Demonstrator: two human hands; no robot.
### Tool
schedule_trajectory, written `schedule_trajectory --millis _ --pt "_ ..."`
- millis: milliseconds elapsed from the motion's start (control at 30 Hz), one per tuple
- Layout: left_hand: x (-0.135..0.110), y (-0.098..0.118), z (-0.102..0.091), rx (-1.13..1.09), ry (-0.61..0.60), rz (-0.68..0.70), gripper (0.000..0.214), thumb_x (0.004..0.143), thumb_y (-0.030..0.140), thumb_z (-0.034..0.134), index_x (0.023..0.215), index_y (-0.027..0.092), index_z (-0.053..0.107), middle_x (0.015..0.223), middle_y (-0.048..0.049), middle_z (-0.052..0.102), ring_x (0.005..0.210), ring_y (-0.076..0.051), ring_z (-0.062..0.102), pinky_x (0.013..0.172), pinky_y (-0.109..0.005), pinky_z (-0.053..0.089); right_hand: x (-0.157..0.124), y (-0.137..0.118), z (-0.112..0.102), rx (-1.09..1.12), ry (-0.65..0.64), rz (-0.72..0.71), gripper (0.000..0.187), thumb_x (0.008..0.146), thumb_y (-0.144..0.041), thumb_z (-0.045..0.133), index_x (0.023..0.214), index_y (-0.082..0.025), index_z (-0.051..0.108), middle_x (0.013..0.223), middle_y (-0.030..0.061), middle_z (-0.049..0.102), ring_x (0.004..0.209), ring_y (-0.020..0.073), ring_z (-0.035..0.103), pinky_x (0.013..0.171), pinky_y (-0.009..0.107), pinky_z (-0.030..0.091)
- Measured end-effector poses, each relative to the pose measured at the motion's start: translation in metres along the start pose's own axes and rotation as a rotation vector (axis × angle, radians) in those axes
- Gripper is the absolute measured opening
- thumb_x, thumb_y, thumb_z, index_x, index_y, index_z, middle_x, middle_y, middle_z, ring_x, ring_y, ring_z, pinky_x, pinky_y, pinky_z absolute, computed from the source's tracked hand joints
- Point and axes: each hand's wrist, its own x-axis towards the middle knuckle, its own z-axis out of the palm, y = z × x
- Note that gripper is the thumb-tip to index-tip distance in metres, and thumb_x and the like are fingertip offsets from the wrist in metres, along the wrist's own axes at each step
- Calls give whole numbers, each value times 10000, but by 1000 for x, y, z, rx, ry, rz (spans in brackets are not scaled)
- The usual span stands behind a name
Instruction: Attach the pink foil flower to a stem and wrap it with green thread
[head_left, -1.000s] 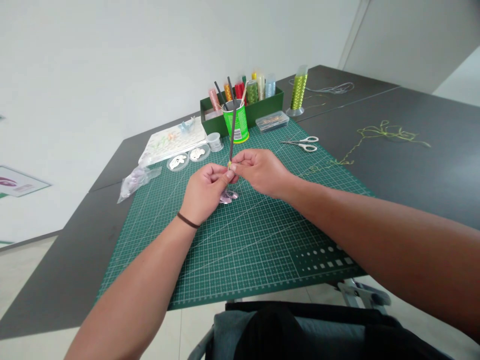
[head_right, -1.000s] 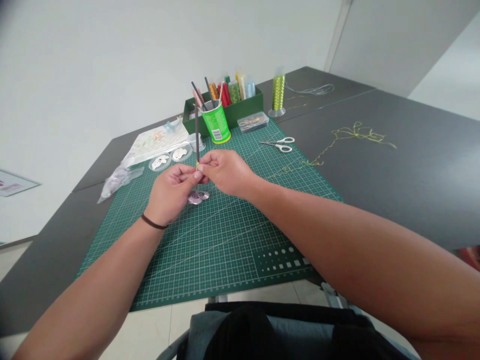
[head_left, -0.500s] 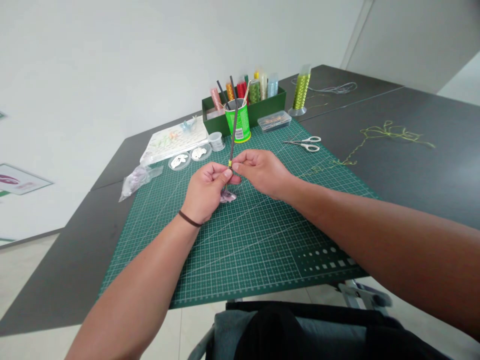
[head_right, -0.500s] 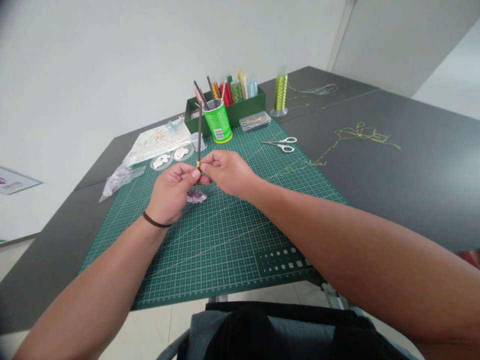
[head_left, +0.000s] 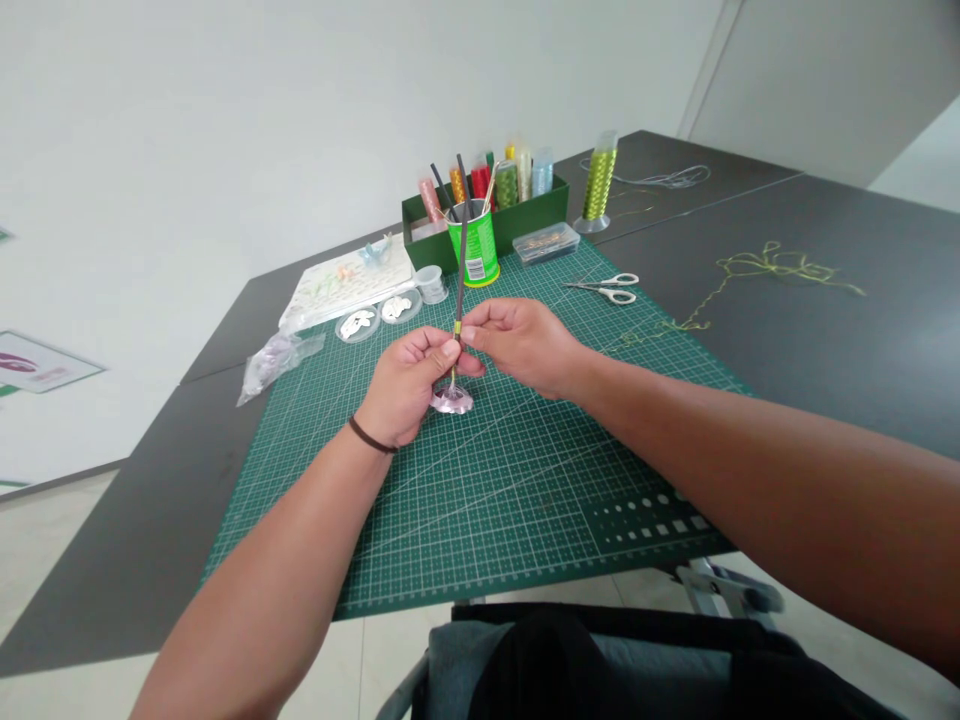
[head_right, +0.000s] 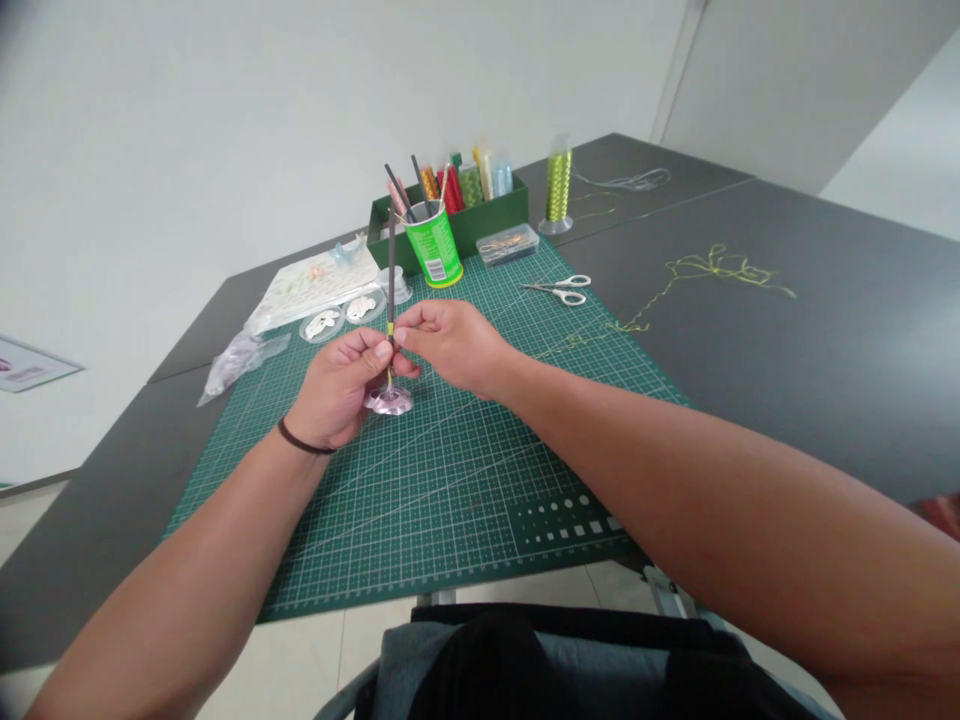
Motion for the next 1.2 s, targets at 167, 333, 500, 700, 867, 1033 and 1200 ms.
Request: schedule_trajectory --millis 167,333,500,700,867,1033,1200 --pt "0 2 -2 -87 -58 -54 358 748 460 831 767 177 614 719 -24 739 648 -139 689 560 -235 499 -3 -7 2 107 -75 31 141 894 -108 668 792 -174 596 516 -70 560 508 86 567 487 195 441" --pt "1 2 -2 -90 -79 -79 345 768 462 819 808 165 647 756 -45 761 686 -157 721 621 -259 537 -1 -2 1 73 -37 45 141 895 -120 689 801 -175 599 528 -68 571 491 78 549 489 194 452" --pt "0 1 -2 73 -31 20 358 800 456 791 966 171 650 815 -63 786 776 -187 746 679 -283 549 3 2 -1 0 52 19 128 871 -129 722 802 -180 626 602 -41 633 565 89 603 544 201 498" --pt "-2 -2 5 360 171 63 246 820 385 772 899 191 644 784 -33 786 561 -128 639 527 -241 443 2 1 -1 -172 109 -39 115 873 -161 690 773 -186 638 604 -33 619 571 104 568 539 229 464" --pt "-7 1 12 512 263 140 177 881 365 708 850 191 720 720 -20 761 541 -131 610 507 -247 398 1 5 0 -292 154 -69 85 869 -229 700 812 -178 664 542 -51 554 515 100 484 478 237 370" --pt "-8 4 14 558 242 131 189 928 348 641 892 184 729 834 -33 797 522 -112 582 511 -249 402 0 4 0 -241 121 -63 37 886 -203 658 859 -178 659 635 -9 673 604 129 618 554 245 460" --pt "-6 3 11 486 239 105 175 924 344 644 923 184 716 868 -43 805 479 -101 547 466 -246 378 -2 1 -2 -316 124 -86 65 904 -207 636 850 -178 658 686 3 711 571 114 569 533 245 423"
